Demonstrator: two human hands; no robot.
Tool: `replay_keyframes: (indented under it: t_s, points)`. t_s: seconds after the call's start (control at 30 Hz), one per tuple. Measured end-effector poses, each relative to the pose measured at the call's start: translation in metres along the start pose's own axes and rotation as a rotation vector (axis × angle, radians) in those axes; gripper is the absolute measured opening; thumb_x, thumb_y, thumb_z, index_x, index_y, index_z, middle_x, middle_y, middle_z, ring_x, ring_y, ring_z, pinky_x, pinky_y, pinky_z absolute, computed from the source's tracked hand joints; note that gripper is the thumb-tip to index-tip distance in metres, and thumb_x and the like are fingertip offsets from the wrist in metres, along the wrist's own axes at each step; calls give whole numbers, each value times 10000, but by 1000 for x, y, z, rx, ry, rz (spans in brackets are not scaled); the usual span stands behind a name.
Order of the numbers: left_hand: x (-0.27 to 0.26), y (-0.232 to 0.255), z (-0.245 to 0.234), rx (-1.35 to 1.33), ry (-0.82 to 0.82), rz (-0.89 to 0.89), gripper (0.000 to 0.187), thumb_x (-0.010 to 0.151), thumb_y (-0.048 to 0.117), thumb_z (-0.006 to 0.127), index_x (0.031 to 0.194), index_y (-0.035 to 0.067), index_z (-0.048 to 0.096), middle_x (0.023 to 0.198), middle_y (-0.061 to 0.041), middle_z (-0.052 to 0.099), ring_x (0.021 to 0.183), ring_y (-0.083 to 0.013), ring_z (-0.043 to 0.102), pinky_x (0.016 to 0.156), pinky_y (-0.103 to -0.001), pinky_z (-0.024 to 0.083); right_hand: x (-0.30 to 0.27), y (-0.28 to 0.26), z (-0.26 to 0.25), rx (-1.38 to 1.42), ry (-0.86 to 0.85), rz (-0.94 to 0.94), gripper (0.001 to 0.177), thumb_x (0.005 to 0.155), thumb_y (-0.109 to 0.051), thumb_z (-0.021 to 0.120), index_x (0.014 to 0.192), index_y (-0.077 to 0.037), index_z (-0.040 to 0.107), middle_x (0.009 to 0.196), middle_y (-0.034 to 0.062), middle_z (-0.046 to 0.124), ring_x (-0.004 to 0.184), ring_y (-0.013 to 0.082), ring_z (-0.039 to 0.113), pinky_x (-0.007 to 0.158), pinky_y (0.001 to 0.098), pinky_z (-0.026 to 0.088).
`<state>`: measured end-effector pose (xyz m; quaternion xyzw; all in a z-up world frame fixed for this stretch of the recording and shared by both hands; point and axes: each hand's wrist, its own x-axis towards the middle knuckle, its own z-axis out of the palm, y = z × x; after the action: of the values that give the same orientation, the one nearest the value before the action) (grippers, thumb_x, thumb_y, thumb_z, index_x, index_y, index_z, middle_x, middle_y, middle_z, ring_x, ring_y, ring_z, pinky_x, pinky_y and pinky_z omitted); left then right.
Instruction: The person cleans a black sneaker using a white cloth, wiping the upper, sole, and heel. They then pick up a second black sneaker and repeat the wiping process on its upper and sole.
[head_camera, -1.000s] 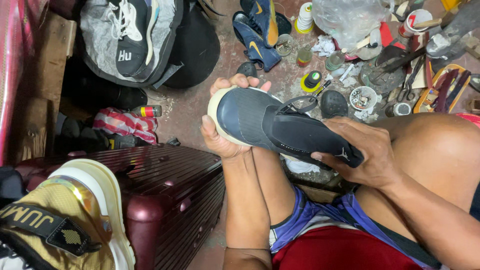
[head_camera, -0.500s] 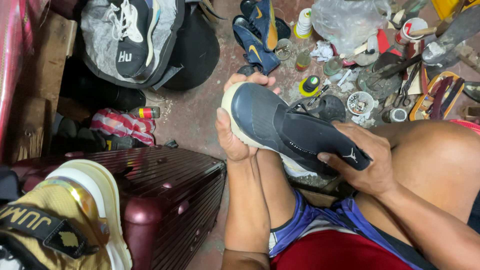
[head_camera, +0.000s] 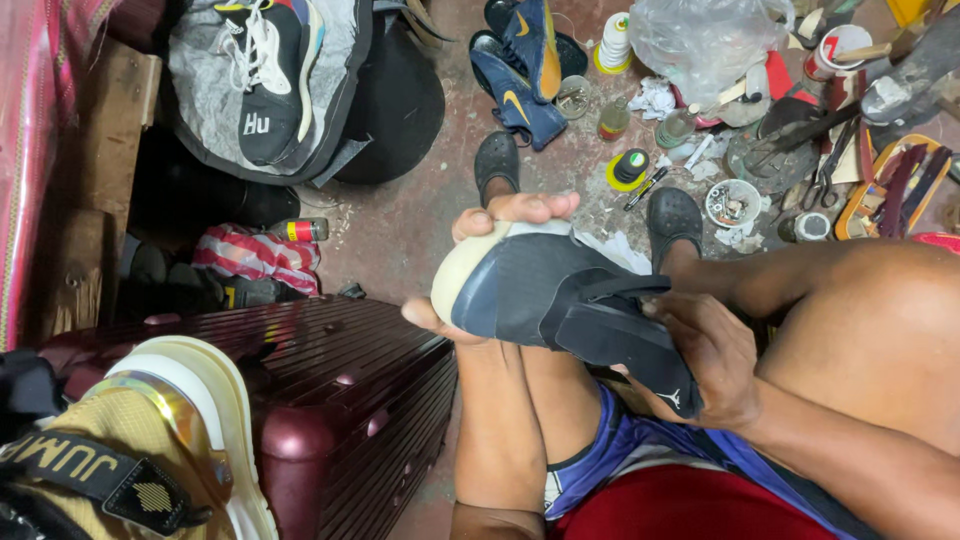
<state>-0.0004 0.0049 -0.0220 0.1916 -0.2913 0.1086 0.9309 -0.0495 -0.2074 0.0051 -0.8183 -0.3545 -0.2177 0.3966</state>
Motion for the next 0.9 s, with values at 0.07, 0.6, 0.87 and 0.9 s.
replay_keyframes:
  t_s: [0.07, 0.6, 0.87, 0.9]
  points:
    - [0, 5, 1, 48, 25, -44, 862, 901, 743, 598, 1471, 99, 545, 1415, -281, 561, 1396, -432, 524, 1222, -556, 335, -3, 1, 1, -10, -15, 35, 495, 737, -204, 867, 1038, 78, 593, 1010, 233, 658, 840, 372, 688, 719, 412, 559]
    - [6, 49, 46, 901, 351, -60, 595, 1009, 390, 741, 1359, -50, 547, 1367, -267, 623, 1311, -342, 611, 1193, -472, 460, 10, 12, 6, 86, -51, 19, 502, 756, -133, 859, 1109, 94, 582, 1067, 238, 650, 901, 385, 693, 776, 424, 565]
    - [8, 48, 43, 805, 316, -20, 577, 1016, 422, 716, 1369, -7, 559, 1349, -244, 613, 1314, -351, 603, 1179, -490, 467, 10, 13, 1, 95, -60, 23, 478, 751, -163, 876, 1067, 81, 613, 1049, 228, 650, 851, 361, 684, 736, 418, 558]
    - [7, 50, 42, 795, 283, -20, 558, 1015, 415, 712, 1349, -5, 563, 1349, -232, 613, 1304, -344, 598, 1172, -483, 457, 9, 14, -1, 104, -66, 2, 482, 754, -166, 873, 1071, 84, 611, 1058, 228, 648, 872, 365, 688, 754, 422, 563]
